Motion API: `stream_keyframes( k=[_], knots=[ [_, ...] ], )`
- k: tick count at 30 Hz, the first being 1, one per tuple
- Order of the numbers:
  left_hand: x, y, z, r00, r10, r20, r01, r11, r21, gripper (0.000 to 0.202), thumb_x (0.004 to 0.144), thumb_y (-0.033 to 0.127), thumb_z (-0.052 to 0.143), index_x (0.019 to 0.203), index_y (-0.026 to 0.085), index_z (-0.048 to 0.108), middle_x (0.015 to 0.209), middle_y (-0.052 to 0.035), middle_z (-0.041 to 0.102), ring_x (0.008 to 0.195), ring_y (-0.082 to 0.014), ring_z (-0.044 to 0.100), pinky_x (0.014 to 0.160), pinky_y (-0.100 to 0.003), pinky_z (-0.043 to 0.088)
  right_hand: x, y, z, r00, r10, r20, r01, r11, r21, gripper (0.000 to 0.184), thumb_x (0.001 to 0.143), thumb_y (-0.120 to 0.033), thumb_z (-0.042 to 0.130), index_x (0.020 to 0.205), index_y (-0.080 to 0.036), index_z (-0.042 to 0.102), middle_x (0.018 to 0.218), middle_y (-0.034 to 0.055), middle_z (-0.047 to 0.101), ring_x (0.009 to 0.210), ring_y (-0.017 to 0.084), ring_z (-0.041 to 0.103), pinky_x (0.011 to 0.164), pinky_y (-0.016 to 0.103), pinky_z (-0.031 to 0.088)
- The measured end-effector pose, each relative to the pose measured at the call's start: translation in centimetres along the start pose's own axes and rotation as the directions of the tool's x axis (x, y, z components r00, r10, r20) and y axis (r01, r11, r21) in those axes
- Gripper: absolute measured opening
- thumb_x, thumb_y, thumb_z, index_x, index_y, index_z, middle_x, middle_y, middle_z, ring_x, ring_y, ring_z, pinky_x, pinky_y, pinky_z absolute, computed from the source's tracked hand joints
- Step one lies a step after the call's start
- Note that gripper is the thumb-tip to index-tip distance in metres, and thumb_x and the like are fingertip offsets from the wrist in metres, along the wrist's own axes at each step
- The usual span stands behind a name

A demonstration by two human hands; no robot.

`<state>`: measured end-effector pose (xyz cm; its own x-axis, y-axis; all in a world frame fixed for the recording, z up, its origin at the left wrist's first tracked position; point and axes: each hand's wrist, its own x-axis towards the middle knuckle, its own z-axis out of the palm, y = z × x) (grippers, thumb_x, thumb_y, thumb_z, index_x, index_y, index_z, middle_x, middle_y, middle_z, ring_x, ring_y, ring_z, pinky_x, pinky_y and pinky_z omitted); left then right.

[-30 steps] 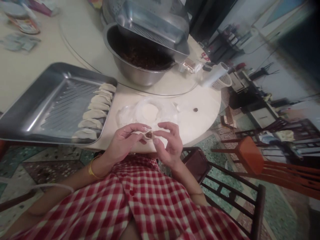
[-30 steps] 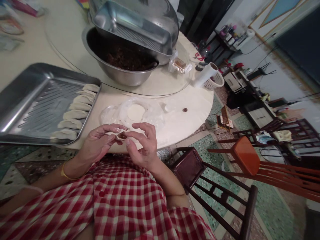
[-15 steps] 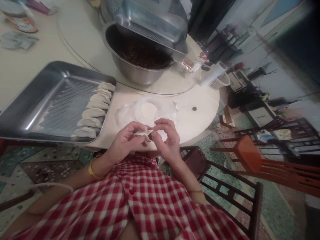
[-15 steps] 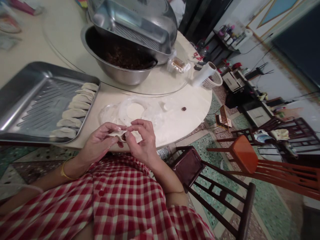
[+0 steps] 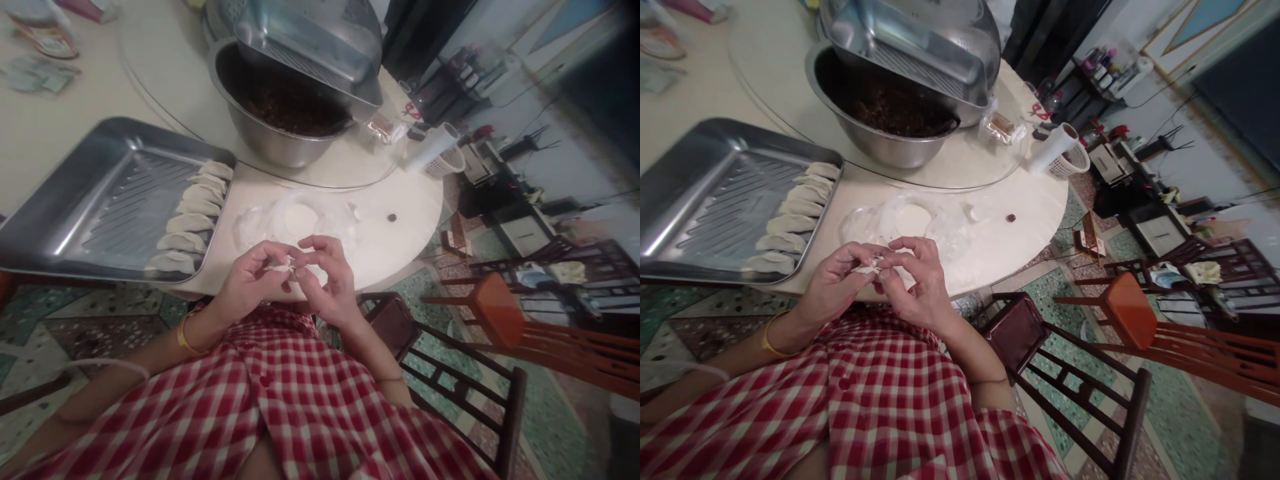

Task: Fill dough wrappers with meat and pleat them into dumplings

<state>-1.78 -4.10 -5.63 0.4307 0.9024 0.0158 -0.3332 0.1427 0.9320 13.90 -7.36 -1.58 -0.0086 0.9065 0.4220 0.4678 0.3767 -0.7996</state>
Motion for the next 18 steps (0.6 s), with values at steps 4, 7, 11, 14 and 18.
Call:
stream_keyframes(
  k=[4,7,11,14,18],
  knots=[
    [0.3,-0.2,-0.1,1.000,0.009,-0.017,-0.009,1.000,0.009,0.008,0.083,0.023,0.065,0.086,0.020,0.059,0.101,-0.0023,0.067,0.076,-0.0117,0.062,0.067,-0.023,0.053,0.1,0.1,0.1,0.990,-0.139,-0.009,0.137,0.985,-0.109,0.009,0.084,-0.022,0.056,0.090,-0.022,0.063,0.108,0.0069,0.061,0.105,0.021,0.056,0.091,0.044,0.050],
    [0.5,-0.2,-0.1,0.999,-0.008,-0.033,0.009,1.000,0.018,0.007,0.083,0.024,0.065,0.085,0.020,0.059,0.098,-0.0020,0.067,0.080,-0.0127,0.063,0.072,-0.025,0.053,0.2,0.4,0.4,0.974,-0.222,-0.037,0.208,0.949,-0.238,0.008,0.084,-0.024,0.059,0.091,-0.021,0.061,0.108,0.0079,0.060,0.104,0.021,0.056,0.091,0.044,0.048],
    [0.6,-0.1,0.0,0.996,-0.081,-0.038,0.080,0.996,-0.031,0.004,0.085,0.023,0.061,0.083,0.019,0.061,0.090,-0.0012,0.068,0.078,-0.0126,0.063,0.070,-0.024,0.053,0.1,0.8,0.9,0.962,-0.266,-0.059,0.231,0.911,-0.341,0.005,0.085,-0.024,0.061,0.089,-0.022,0.060,0.107,0.0066,0.061,0.102,0.020,0.057,0.090,0.043,0.049],
    [0.6,0.1,0.2,0.993,-0.119,-0.025,0.117,0.990,-0.082,0.007,0.087,0.025,0.060,0.083,0.019,0.061,0.081,-0.0006,0.068,0.074,-0.0124,0.063,0.068,-0.024,0.053,0.0,1.1,1.3,0.948,-0.304,-0.088,0.245,0.880,-0.406,0.005,0.085,-0.022,0.062,0.089,-0.022,0.059,0.105,0.0068,0.062,0.101,0.021,0.057,0.088,0.044,0.050],
    [0.6,0.3,0.5,0.987,-0.159,-0.032,0.153,0.980,-0.128,0.007,0.086,0.026,0.062,0.086,0.019,0.062,0.079,0.0009,0.066,0.070,-0.0108,0.062,0.067,-0.023,0.054,-0.1,1.7,2.0,0.918,-0.374,-0.134,0.272,0.838,-0.473,0.012,0.083,-0.017,0.061,0.094,-0.021,0.058,0.103,0.0079,0.063,0.100,0.022,0.056,0.087,0.044,0.051]
  ],
)
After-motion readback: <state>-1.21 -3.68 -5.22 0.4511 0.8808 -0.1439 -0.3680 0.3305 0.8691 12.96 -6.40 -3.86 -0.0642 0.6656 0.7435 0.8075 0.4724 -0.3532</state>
